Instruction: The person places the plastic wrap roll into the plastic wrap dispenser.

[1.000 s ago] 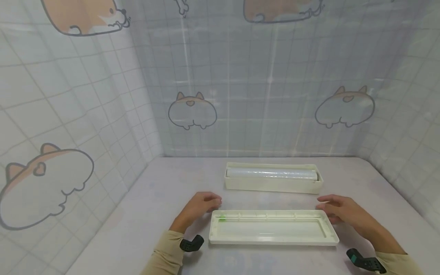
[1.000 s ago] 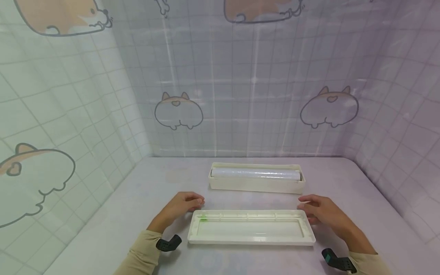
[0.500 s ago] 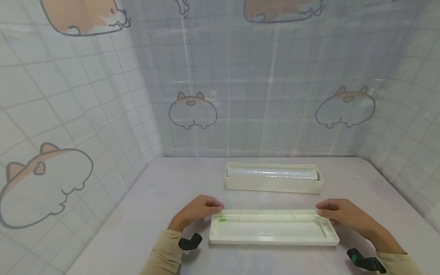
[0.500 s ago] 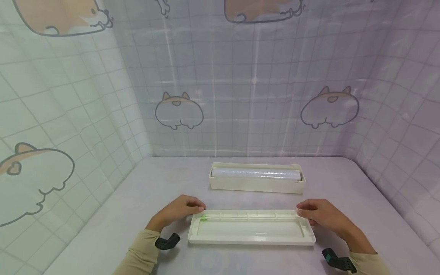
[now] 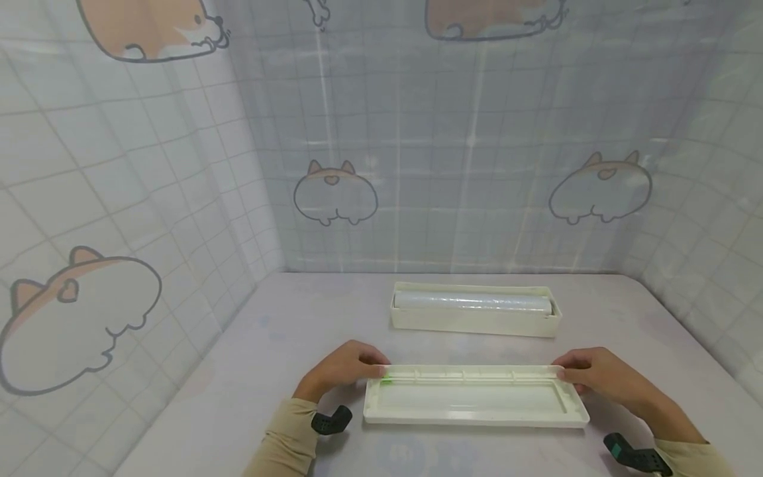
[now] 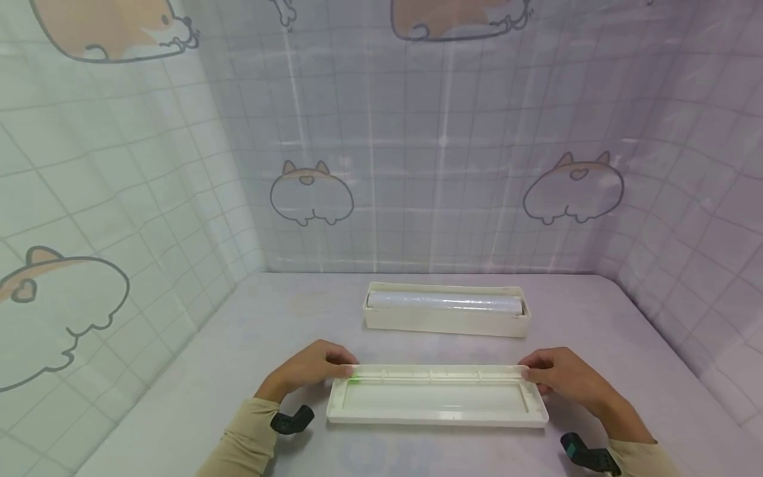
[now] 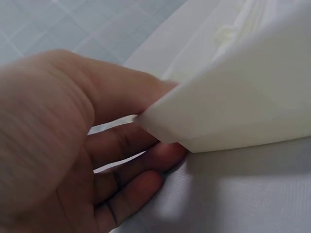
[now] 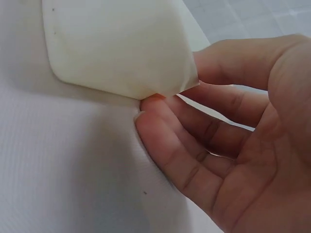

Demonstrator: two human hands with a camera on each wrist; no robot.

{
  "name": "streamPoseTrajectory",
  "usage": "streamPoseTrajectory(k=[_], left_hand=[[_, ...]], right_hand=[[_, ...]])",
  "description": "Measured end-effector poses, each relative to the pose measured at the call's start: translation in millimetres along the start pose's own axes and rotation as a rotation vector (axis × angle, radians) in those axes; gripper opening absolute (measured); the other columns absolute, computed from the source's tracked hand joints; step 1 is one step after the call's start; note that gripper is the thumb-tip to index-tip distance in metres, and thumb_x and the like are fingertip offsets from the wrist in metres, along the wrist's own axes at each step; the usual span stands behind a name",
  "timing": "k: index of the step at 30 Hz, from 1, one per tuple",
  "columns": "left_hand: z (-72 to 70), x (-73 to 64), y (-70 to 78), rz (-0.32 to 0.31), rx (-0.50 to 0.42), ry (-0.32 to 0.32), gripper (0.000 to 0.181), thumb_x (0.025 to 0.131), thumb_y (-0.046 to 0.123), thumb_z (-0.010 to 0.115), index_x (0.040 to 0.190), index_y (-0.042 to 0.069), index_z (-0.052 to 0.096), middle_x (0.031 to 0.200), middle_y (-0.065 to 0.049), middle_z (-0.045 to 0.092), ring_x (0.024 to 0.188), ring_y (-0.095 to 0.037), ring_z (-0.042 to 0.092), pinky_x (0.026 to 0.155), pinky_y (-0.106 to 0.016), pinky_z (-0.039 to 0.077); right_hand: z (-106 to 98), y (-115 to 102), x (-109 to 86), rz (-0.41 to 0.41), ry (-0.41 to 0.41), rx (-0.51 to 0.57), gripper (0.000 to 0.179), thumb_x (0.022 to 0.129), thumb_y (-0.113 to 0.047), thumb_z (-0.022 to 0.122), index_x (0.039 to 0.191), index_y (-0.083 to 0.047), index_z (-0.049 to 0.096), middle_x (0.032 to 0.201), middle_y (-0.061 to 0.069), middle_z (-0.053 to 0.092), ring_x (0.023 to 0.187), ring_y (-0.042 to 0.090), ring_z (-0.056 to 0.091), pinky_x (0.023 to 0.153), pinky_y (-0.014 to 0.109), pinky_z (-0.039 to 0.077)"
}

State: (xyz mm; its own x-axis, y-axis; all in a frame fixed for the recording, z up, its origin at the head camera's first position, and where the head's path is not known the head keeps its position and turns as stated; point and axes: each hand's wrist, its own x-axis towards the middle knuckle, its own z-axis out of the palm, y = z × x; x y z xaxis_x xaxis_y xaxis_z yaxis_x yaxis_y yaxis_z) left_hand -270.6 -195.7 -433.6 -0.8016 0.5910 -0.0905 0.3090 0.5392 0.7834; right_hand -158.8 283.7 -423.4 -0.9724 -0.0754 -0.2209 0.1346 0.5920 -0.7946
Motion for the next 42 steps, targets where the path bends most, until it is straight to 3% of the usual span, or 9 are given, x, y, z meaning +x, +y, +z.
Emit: streamPoseTrajectory(k=[5,12,21,26,32,37,42], left_hand=[[0.1,1.3,0.0,0.006,-0.01,0.01,0.021,0.091,0.028,0.072,0.107,0.016,0.076,0.097,0.004,0.071,0.085,-0.018,0.06,0.07,-0.036,0.049],[-1.7,-1.0,1.8,0.01,-0.024,0.06,0.02,0.093,0.028,0.07,0.108,0.016,0.077,0.104,0.003,0.072,0.098,-0.016,0.062,0.084,-0.041,0.051],[-0.2,2.5,0.5,-0.003,-0.116,0.142,0.02,0.093,0.026,0.071,0.108,0.015,0.078,0.11,-0.003,0.071,0.086,-0.018,0.063,0.067,-0.035,0.054],[-2.0,4.6,-1.8,0.003,-0.099,0.185,0.017,0.092,0.031,0.072,0.106,0.021,0.079,0.115,0.0,0.07,0.098,-0.018,0.062,0.076,-0.035,0.053],[-2.5,6.4,-1.3,0.004,-0.148,0.199,0.019,0.094,0.031,0.071,0.108,0.02,0.078,0.119,-0.001,0.069,0.103,-0.019,0.065,0.081,-0.036,0.054],[-1.4,5.5,-0.4,0.048,-0.221,0.244,0.019,0.094,0.026,0.071,0.107,0.015,0.078,0.118,-0.004,0.07,0.103,-0.019,0.066,0.082,-0.034,0.056],[-0.2,4.3,0.1,0.084,-0.237,0.301,0.017,0.095,0.027,0.071,0.107,0.017,0.078,0.114,-0.003,0.071,0.105,-0.02,0.065,0.083,-0.035,0.056]], right_hand=[[-0.5,2.5,-0.3,-0.014,-0.001,0.03,0.036,0.098,-0.027,0.066,0.119,0.003,0.066,0.106,0.007,0.069,0.086,0.022,0.06,0.07,0.034,0.052],[4.0,1.9,0.6,-0.006,0.064,0.052,0.039,0.096,-0.03,0.067,0.119,0.002,0.067,0.109,0.009,0.07,0.09,0.021,0.065,0.073,0.031,0.055],[7.9,0.3,-0.2,-0.015,0.186,0.105,0.041,0.101,-0.027,0.061,0.127,0.004,0.062,0.12,0.017,0.066,0.09,0.021,0.069,0.074,0.031,0.057],[9.3,-2.1,0.5,-0.047,0.226,0.15,0.048,0.101,-0.032,0.061,0.132,0.005,0.058,0.126,0.02,0.062,0.095,0.018,0.069,0.076,0.031,0.058],[12.2,-5.7,-0.2,-0.046,0.262,0.209,0.061,0.101,-0.039,0.061,0.137,0.008,0.051,0.136,0.025,0.054,0.105,0.014,0.063,0.081,0.032,0.059],[13.9,-8.4,1.3,-0.005,0.252,0.257,0.074,0.1,-0.049,0.057,0.143,0.01,0.043,0.141,0.028,0.049,0.112,0.026,0.062,0.084,0.033,0.058],[11.7,-10.8,1.3,0.057,0.16,0.29,0.086,0.102,-0.055,0.048,0.145,0.018,0.032,0.131,0.026,0.057,0.106,0.025,0.065,0.083,0.038,0.058]])
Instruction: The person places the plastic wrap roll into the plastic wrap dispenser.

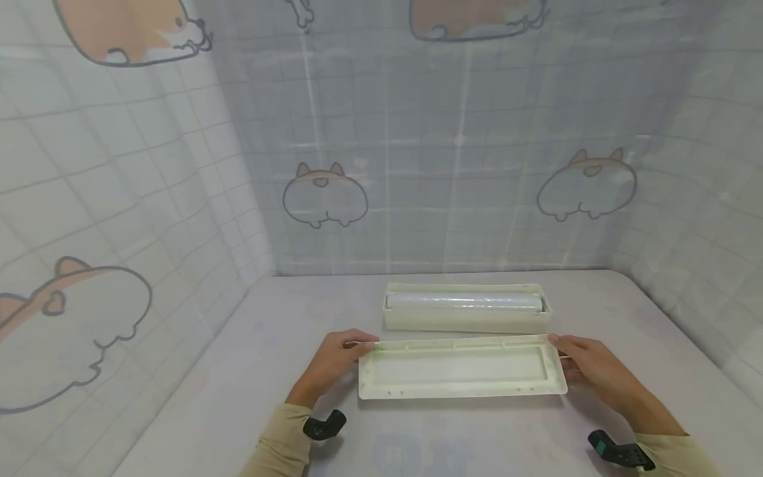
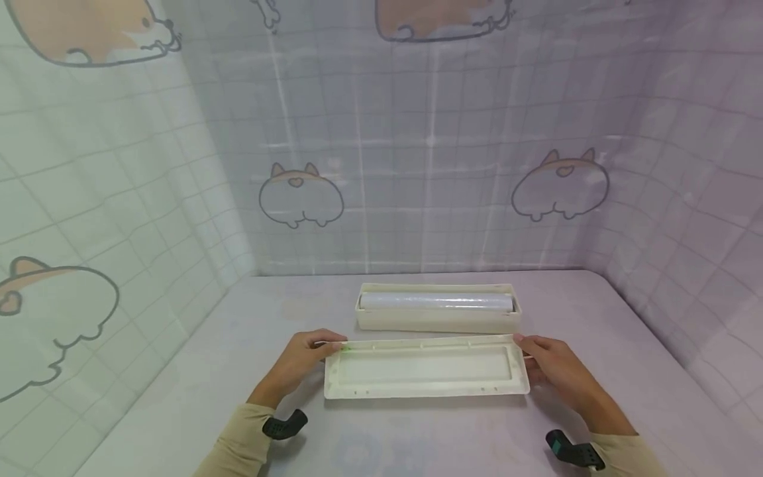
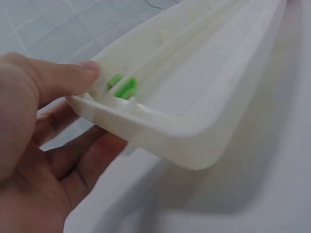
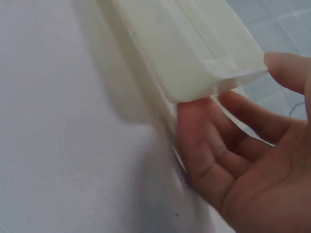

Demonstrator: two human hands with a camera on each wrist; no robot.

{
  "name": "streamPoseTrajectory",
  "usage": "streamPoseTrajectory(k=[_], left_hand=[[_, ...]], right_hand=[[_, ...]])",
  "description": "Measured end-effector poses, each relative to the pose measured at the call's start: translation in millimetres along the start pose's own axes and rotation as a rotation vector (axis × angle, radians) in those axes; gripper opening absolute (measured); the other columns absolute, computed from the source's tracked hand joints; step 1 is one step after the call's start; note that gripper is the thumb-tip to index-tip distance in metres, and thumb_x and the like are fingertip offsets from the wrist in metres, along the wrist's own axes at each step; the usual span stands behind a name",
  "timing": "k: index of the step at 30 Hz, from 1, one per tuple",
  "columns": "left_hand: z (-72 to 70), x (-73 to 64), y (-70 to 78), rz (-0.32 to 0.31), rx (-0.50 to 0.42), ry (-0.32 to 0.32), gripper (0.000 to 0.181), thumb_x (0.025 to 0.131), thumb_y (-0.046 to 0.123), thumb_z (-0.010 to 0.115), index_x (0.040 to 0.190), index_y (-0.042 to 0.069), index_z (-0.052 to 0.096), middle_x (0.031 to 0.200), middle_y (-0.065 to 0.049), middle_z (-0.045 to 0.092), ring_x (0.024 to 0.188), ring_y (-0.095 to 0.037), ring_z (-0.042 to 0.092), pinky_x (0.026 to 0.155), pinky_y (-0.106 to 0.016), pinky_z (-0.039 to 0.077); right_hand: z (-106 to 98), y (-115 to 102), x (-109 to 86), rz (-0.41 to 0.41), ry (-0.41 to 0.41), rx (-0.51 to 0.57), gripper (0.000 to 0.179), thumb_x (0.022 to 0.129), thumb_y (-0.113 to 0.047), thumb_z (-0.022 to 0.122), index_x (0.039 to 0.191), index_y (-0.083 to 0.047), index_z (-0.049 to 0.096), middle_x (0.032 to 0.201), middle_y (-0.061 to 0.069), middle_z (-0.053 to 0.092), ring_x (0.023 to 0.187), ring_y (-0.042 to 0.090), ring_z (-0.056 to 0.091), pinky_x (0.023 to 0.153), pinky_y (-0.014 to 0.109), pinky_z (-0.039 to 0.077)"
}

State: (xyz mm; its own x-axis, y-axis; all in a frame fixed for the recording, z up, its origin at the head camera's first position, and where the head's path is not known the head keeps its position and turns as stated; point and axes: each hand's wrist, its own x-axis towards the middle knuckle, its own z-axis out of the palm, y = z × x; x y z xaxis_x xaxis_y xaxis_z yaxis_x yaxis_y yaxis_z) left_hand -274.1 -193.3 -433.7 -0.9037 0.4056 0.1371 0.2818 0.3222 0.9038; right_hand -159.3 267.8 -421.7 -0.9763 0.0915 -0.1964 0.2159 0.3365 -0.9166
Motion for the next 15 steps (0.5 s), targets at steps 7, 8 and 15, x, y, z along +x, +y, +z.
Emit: streamPoseTrajectory(k=[7,8,15], left_hand=[[2.7,-2.6,1.1,0.051,-0.028,0.091,0.016,0.095,0.026,0.071,0.107,0.018,0.078,0.11,0.001,0.072,0.107,-0.019,0.063,0.09,-0.035,0.052],[3.3,-2.9,1.2,0.054,-0.036,0.103,0.016,0.095,0.026,0.071,0.107,0.018,0.078,0.11,0.001,0.072,0.108,-0.019,0.063,0.091,-0.034,0.052],[6.3,-2.5,2.2,0.052,-0.094,0.14,0.017,0.093,0.024,0.074,0.107,0.017,0.078,0.111,0.001,0.072,0.106,-0.018,0.064,0.093,-0.034,0.051]], right_hand=[[-5.7,0.5,-2.1,0.03,-0.091,0.04,0.089,0.101,-0.058,0.045,0.15,0.014,0.026,0.132,0.026,0.057,0.105,0.03,0.066,0.081,0.045,0.058],[-6.1,0.4,-2.8,0.028,-0.095,0.049,0.088,0.102,-0.058,0.045,0.15,0.014,0.026,0.131,0.027,0.057,0.105,0.031,0.066,0.08,0.046,0.059],[-4.3,-1.1,-4.6,0.029,-0.093,0.108,0.088,0.102,-0.057,0.046,0.15,0.013,0.024,0.124,0.025,0.061,0.104,0.033,0.067,0.076,0.05,0.06]])
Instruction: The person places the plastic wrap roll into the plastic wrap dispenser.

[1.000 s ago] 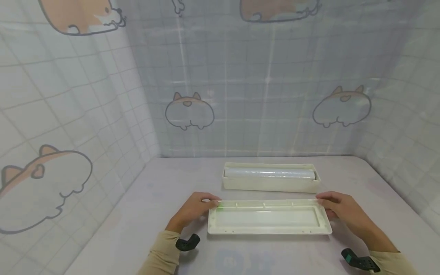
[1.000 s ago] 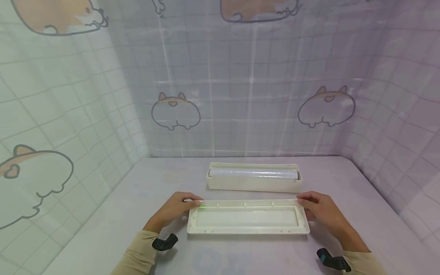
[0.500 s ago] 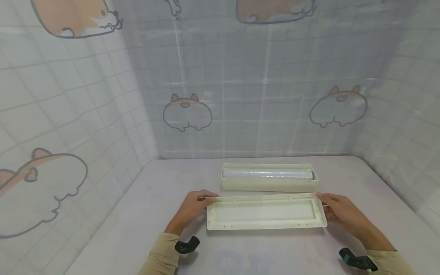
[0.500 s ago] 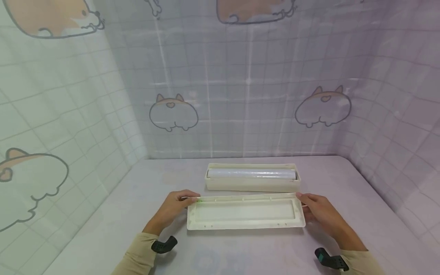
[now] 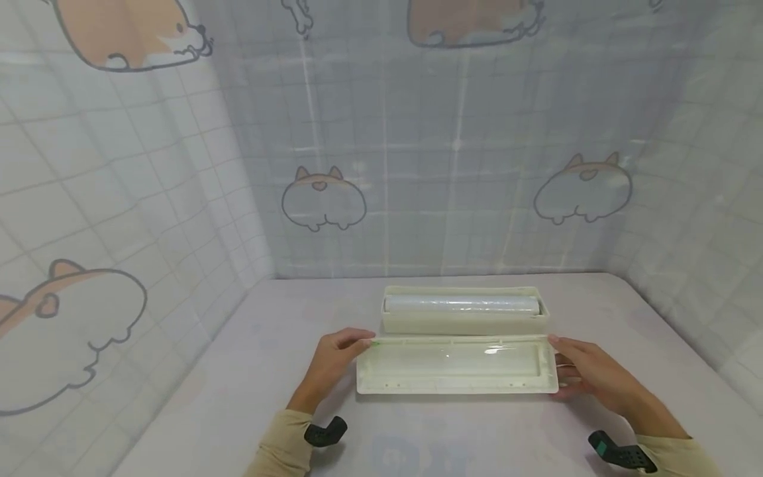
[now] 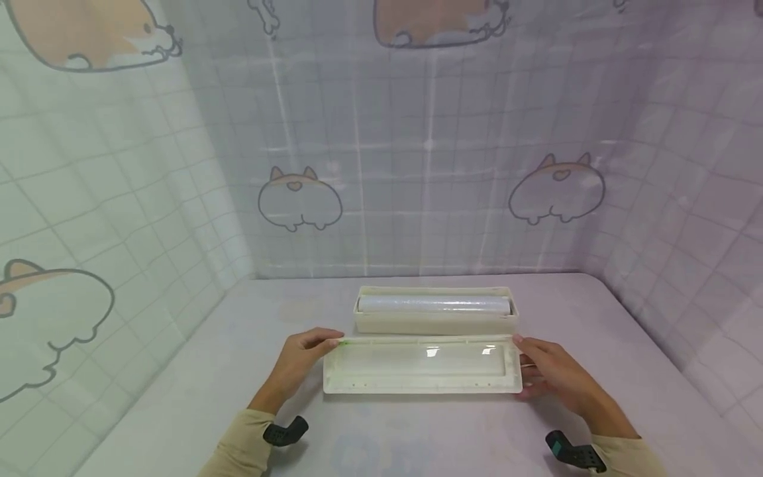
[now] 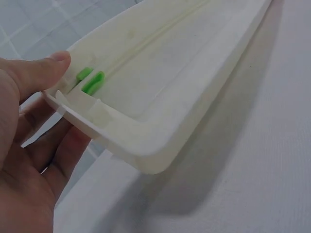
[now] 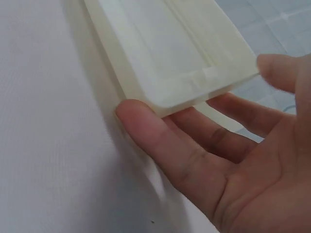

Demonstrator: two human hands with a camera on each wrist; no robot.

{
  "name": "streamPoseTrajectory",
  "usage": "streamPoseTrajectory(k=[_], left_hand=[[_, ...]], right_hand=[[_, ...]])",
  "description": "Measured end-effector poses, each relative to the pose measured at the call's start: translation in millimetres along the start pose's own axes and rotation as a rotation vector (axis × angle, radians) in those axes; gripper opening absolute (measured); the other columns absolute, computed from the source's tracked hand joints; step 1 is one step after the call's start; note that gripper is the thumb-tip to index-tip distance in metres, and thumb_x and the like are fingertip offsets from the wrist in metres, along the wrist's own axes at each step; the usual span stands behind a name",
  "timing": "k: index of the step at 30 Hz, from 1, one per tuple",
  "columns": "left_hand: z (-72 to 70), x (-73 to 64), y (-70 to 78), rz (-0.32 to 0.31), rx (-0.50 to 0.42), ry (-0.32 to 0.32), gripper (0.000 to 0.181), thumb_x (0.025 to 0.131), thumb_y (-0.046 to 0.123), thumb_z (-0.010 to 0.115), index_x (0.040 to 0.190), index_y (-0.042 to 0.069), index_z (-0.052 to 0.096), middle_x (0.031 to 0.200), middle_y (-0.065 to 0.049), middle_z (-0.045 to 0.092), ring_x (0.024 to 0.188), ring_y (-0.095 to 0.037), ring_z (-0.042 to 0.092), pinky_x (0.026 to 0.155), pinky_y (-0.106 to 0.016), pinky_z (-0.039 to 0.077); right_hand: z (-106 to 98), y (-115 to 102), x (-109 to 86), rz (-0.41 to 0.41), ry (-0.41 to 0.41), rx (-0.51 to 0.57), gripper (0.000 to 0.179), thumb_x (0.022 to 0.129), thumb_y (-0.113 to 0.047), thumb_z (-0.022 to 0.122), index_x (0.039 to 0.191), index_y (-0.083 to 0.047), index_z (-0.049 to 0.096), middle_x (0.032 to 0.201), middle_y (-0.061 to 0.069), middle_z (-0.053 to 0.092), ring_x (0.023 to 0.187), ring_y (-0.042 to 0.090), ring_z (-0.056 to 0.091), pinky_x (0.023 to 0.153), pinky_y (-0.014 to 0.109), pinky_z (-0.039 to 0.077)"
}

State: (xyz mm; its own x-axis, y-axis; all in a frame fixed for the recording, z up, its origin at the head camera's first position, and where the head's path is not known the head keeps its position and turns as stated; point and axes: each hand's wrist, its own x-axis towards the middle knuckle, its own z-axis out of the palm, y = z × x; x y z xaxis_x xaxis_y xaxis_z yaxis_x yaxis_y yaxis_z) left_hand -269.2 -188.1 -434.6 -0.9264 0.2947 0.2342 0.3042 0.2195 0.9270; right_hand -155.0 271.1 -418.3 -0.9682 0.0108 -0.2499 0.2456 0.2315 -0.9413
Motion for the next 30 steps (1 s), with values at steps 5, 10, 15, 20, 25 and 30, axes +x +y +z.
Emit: streamPoseTrajectory(k=[5,10,15,20,25,30], left_hand=[[0.2,-3.3,1.5,-0.049,-0.013,0.035,0.026,0.09,0.028,0.076,0.114,0.016,0.076,0.119,0.002,0.07,0.112,-0.019,0.062,0.098,-0.04,0.049],[2.0,-3.5,1.6,-0.113,-0.035,0.071,0.042,0.089,0.033,0.078,0.125,0.012,0.071,0.13,-0.006,0.065,0.127,-0.026,0.055,0.107,-0.047,0.043],[2.7,-1.2,0.3,-0.167,-0.023,0.076,0.054,0.089,0.04,0.076,0.132,0.009,0.067,0.134,-0.009,0.063,0.131,-0.029,0.052,0.109,-0.05,0.041],[3.5,1.6,1.1,-0.134,-0.045,0.052,0.055,0.091,0.039,0.074,0.137,0.012,0.063,0.134,-0.009,0.063,0.125,-0.027,0.057,0.103,-0.048,0.047],[6.6,2.5,2.0,-0.138,-0.089,-0.004,0.059,0.095,0.036,0.069,0.148,0.014,0.052,0.138,-0.014,0.059,0.113,-0.027,0.062,0.088,-0.046,0.056],[9.2,2.6,5.0,-0.152,-0.093,-0.014,0.061,0.095,0.038,0.068,0.15,0.017,0.049,0.14,-0.017,0.057,0.11,-0.028,0.064,0.088,-0.047,0.057]], right_hand=[[4.6,-1.6,1.3,-0.035,0.029,-0.013,0.082,0.104,-0.054,0.043,0.15,0.012,0.025,0.135,0.031,0.052,0.111,0.035,0.064,0.078,0.049,0.06],[6.0,-2.4,2.3,-0.093,0.08,-0.044,0.08,0.104,-0.056,0.043,0.149,0.01,0.031,0.143,0.03,0.044,0.12,0.037,0.057,0.081,0.043,0.06],[6.7,-1.4,2.8,-0.169,0.134,-0.07,0.078,0.103,-0.055,0.044,0.147,0.009,0.037,0.143,0.028,0.045,0.119,0.035,0.058,0.081,0.039,0.06],[6.8,-2.5,1.9,-0.286,0.184,-0.057,0.07,0.105,-0.049,0.045,0.144,0.009,0.042,0.14,0.028,0.048,0.11,0.02,0.064,0.079,0.039,0.06],[7.8,-3.2,-0.8,-0.335,0.224,-0.063,0.067,0.105,-0.046,0.047,0.143,0.009,0.044,0.136,0.025,0.051,0.101,0.004,0.064,0.078,0.036,0.06],[7.3,-2.1,-2.0,-0.365,0.237,-0.059,0.066,0.106,-0.042,0.047,0.145,0.01,0.04,0.134,0.019,0.051,0.102,0.0,0.062,0.081,0.033,0.059]])
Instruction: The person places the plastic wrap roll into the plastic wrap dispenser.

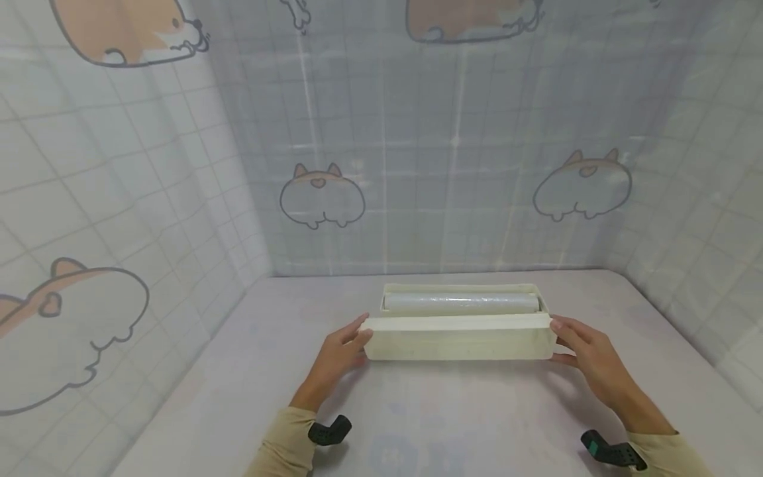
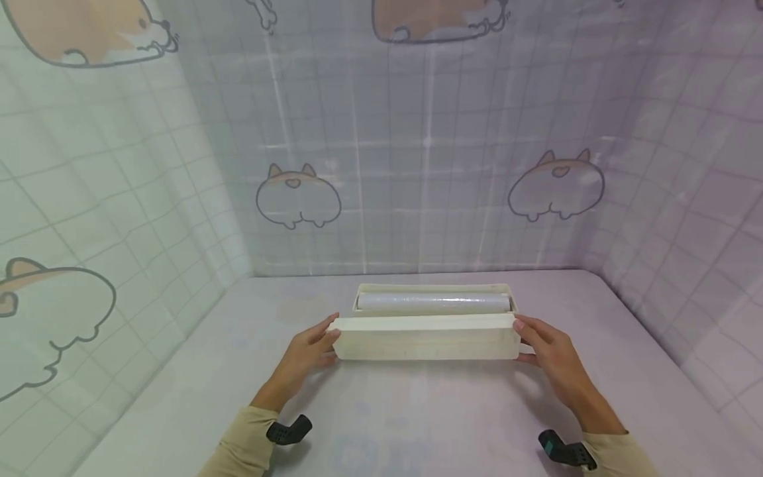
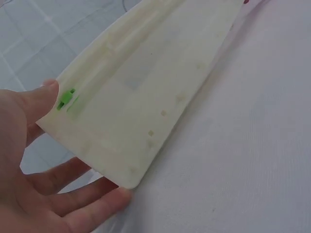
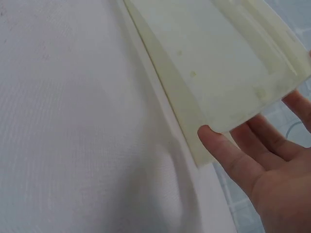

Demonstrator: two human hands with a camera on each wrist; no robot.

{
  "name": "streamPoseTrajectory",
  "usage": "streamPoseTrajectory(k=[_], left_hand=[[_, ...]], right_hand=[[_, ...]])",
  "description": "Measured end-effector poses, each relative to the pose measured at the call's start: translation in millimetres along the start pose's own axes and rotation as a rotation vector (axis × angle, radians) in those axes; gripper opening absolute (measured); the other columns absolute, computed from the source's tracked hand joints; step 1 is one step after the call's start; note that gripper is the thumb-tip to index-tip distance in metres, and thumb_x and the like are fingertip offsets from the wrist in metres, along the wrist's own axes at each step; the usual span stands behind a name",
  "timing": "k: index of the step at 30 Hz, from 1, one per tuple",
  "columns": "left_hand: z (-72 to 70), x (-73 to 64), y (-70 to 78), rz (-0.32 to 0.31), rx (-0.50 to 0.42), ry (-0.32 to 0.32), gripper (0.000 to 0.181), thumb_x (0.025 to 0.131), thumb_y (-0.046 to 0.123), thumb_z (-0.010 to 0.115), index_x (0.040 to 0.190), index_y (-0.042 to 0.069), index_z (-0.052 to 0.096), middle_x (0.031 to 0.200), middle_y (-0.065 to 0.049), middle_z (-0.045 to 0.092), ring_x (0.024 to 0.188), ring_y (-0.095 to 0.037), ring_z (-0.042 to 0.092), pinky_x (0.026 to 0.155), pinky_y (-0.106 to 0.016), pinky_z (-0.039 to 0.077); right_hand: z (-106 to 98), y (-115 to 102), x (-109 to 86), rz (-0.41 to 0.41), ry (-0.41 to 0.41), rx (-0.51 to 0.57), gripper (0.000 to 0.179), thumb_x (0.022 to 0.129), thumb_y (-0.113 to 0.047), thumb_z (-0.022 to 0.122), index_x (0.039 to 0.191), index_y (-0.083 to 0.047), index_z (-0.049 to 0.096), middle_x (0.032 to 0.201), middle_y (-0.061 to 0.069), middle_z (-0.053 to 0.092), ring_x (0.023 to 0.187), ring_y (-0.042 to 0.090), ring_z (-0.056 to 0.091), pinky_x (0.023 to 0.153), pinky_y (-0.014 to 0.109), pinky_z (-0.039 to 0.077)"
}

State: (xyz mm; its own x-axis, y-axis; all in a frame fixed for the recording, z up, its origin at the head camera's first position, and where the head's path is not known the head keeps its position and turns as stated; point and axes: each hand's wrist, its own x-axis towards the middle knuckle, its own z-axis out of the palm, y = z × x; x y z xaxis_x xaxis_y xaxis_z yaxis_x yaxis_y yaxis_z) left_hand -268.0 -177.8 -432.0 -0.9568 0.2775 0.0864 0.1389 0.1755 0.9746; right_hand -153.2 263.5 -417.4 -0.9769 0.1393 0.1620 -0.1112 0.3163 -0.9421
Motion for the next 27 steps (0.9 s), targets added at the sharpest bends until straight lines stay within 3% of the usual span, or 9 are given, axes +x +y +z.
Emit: streamPoseTrajectory(k=[5,16,20,27], left_hand=[[0.7,-0.1,1.4,0.026,0.009,0.003,0.061,0.095,0.038,0.069,0.149,0.019,0.05,0.141,-0.015,0.056,0.115,-0.028,0.061,0.091,-0.045,0.055],[6.8,1.0,12.7,0.067,-0.061,0.025,0.06,0.094,0.038,0.071,0.141,0.004,0.057,0.141,-0.014,0.057,0.125,-0.029,0.057,0.099,-0.041,0.051],[4.0,0.3,15.0,0.056,-0.033,0.026,0.06,0.095,0.038,0.069,0.142,0.005,0.055,0.145,-0.013,0.053,0.126,-0.029,0.056,0.099,-0.041,0.051],[-3.3,1.3,26.6,0.029,0.056,-0.007,0.077,0.095,0.051,0.064,0.154,0.008,0.039,0.155,-0.013,0.042,0.126,-0.031,0.057,0.102,-0.042,0.048]], right_hand=[[-1.1,0.2,-0.7,-0.016,-0.016,0.022,0.066,0.107,-0.041,0.046,0.148,0.011,0.036,0.134,0.011,0.05,0.105,0.0,0.061,0.084,0.031,0.058],[-8.3,-2.2,-1.8,-0.12,-0.044,0.133,0.058,0.108,-0.027,0.048,0.15,0.01,0.033,0.133,-0.012,0.051,0.111,-0.001,0.059,0.088,0.022,0.054],[-7.0,-2.5,-1.2,-0.139,-0.037,0.135,0.057,0.108,-0.026,0.049,0.151,0.009,0.034,0.138,-0.01,0.05,0.113,-0.002,0.059,0.089,0.02,0.053],[-8.0,-6.3,0.6,-0.178,-0.05,0.148,0.056,0.106,-0.02,0.051,0.152,0.007,0.032,0.148,-0.002,0.045,0.116,-0.002,0.059,0.09,0.025,0.053]])
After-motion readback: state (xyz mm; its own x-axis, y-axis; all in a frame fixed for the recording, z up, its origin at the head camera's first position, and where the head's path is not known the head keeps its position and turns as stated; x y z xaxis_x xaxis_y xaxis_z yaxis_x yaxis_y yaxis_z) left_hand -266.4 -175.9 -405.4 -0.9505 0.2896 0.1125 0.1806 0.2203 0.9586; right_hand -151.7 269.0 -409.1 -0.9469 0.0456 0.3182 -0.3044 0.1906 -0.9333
